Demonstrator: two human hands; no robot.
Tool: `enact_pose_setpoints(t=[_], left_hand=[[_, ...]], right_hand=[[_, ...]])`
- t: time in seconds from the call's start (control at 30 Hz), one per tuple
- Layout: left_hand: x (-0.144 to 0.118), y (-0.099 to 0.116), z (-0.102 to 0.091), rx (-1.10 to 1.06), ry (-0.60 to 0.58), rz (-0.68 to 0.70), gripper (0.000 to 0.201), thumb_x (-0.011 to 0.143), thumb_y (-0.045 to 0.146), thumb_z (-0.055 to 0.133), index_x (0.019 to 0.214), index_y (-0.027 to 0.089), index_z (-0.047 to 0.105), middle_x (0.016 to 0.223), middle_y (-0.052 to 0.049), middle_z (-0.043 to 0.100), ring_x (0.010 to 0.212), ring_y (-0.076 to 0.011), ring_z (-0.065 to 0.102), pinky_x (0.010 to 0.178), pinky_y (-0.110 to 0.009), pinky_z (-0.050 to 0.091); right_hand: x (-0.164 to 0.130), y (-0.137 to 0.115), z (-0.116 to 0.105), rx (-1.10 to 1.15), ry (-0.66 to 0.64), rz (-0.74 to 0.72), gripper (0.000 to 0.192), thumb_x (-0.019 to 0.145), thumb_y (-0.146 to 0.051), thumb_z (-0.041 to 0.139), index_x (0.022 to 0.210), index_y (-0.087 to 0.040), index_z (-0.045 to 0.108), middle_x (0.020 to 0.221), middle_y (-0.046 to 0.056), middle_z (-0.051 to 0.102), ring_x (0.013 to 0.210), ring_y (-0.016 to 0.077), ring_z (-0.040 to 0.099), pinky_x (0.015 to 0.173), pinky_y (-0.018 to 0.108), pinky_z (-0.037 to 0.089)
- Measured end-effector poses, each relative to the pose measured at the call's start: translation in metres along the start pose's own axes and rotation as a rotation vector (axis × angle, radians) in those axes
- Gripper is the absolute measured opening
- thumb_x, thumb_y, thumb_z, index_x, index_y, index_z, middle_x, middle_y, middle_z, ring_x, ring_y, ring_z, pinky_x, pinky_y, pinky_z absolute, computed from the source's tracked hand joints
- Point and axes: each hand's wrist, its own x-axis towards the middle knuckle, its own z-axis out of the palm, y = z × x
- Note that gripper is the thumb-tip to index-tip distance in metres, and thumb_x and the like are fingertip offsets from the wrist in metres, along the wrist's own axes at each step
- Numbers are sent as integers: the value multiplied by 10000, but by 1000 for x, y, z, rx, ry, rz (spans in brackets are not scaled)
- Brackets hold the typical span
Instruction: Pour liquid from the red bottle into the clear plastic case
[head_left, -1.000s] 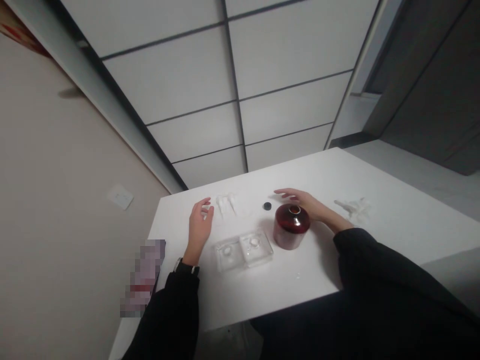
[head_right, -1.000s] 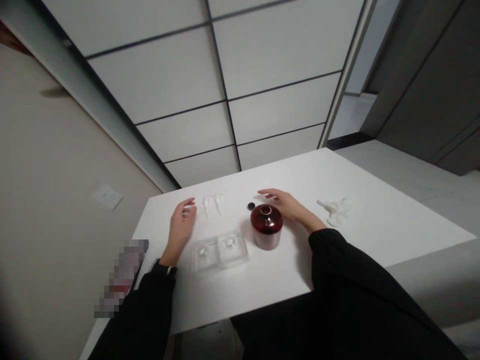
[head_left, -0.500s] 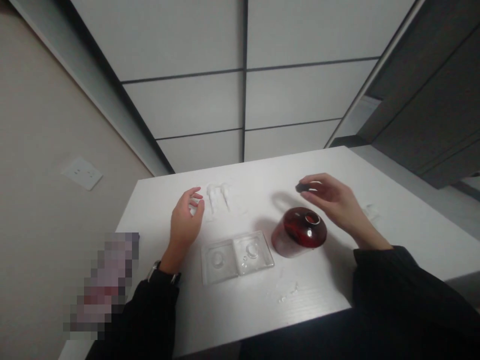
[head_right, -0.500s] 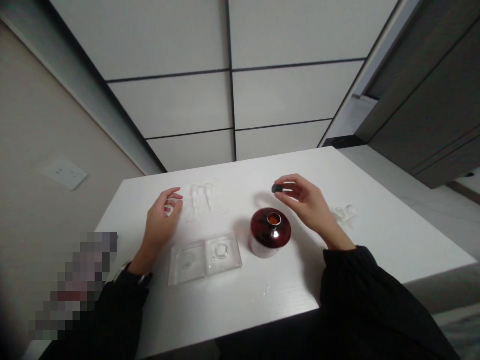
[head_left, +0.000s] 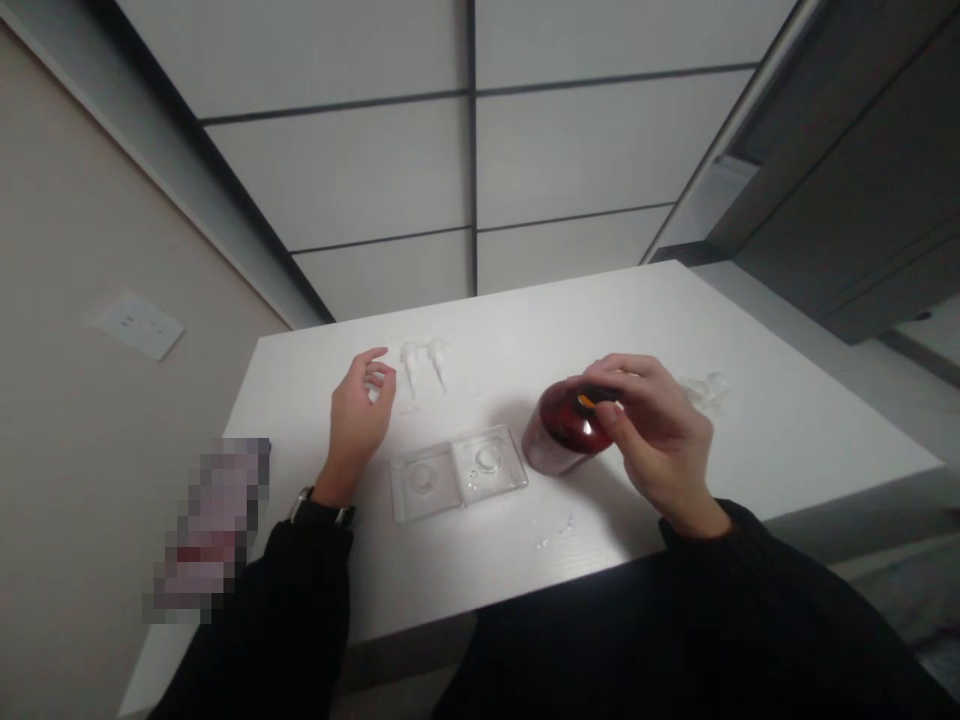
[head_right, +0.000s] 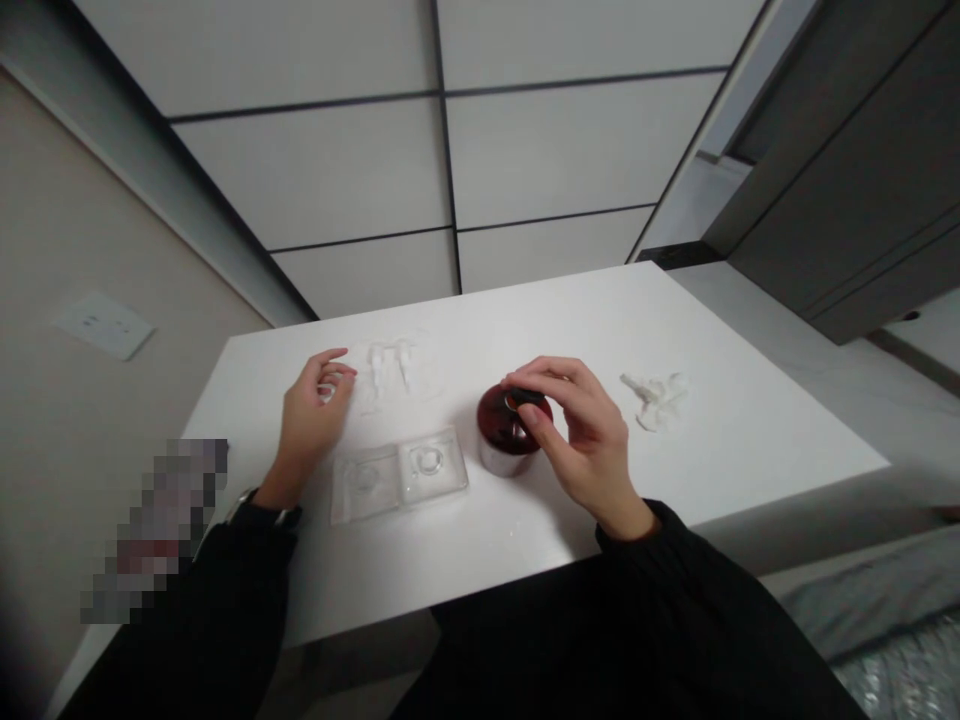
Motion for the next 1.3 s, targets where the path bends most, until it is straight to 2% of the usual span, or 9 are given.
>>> enact_pose_setpoints(t=[0.2, 0.4, 0.57, 0.7, 0.8, 0.9, 1.0, 1.17, 1.3], left_hand=[[1, 1, 3, 13, -19, -7, 386, 896, 301, 568, 1255, 173, 624, 975, -61, 738, 777, -169, 632, 668, -284, 464], [2, 7, 0, 57, -56, -50, 409, 891, 341, 582, 1266, 187, 639, 992, -54, 738, 797, -180, 647, 700, -292, 473], [5, 6, 0, 33, -51, -58, 402, 879, 335, 600, 1257, 204, 645, 967, -34, 728, 780, -181, 636, 738, -306, 467], [5, 5, -2, 26, -57, -53, 380, 878, 328, 595, 1234, 199, 639, 951, -36, 729, 777, -186, 642, 737, -309, 475], [4, 5, -2, 38, -67, -41, 396, 887, 357, 579, 1241, 188, 632, 964, -51, 732, 771, -182, 647, 692, -295, 477], [2, 3, -1, 21, -68, -32, 401, 897, 353, 562, 1249, 172, 628, 976, -60, 727, 772, -172, 647, 662, -277, 477], [-1, -2, 0, 22, -75, -21, 382, 912, 326, 554, 1250, 168, 632, 1010, -71, 719, 767, -162, 644, 664, -272, 496], [7, -10, 0, 116, -48, -23, 371, 919, 282, 564, 1267, 173, 632, 1201, -120, 668, 815, -170, 646, 773, -325, 545], [34, -8, 5, 212, -85, -36, 370, 908, 313, 633, 1251, 181, 669, 1084, -99, 700, 799, -196, 639, 825, -357, 526]], right_hand=[[-2, -1, -3, -139, -96, -83, 365, 923, -142, 675, 1221, -338, 751, 1159, 55, 742, 1073, 251, 695, 913, 455, 598], [-7, -2, 1, -38, -133, 58, 289, 1003, -263, 578, 1240, -379, 696, 1198, 38, 734, 1143, 269, 675, 989, 535, 574], [-10, 7, 5, -8, -28, 153, 307, 960, -395, 652, 1261, -352, 608, 1136, 65, 633, 1079, 269, 655, 1000, 544, 573], [-11, 7, 7, 34, -67, 179, 317, 949, -381, 684, 1255, -364, 600, 1280, 72, 547, 1238, 286, 597, 1068, 544, 541], [-11, 5, 7, 203, -32, 199, 344, 946, -323, 699, 1245, -395, 545, 1409, 36, 491, 1158, 242, 660, 1023, 503, 573], [-10, 2, 6, 106, -121, 186, 349, 994, -338, 620, 1337, -372, 566, 1498, 62, 494, 1282, 279, 597, 1107, 533, 497], [-9, 2, 6, 34, -166, 182, 254, 1025, -360, 552, 1263, -348, 639, 1429, 67, 577, 1372, 301, 519, 1145, 540, 437], [-9, 8, 15, 100, -97, 189, 187, 997, -394, 597, 1156, -314, 655, 1232, 76, 636, 1193, 283, 613, 1042, 488, 496], [-11, 12, 20, 83, -37, 159, 195, 1001, -398, 584, 1153, -301, 658, 1220, 80, 681, 1178, 284, 633, 1032, 486, 504]])
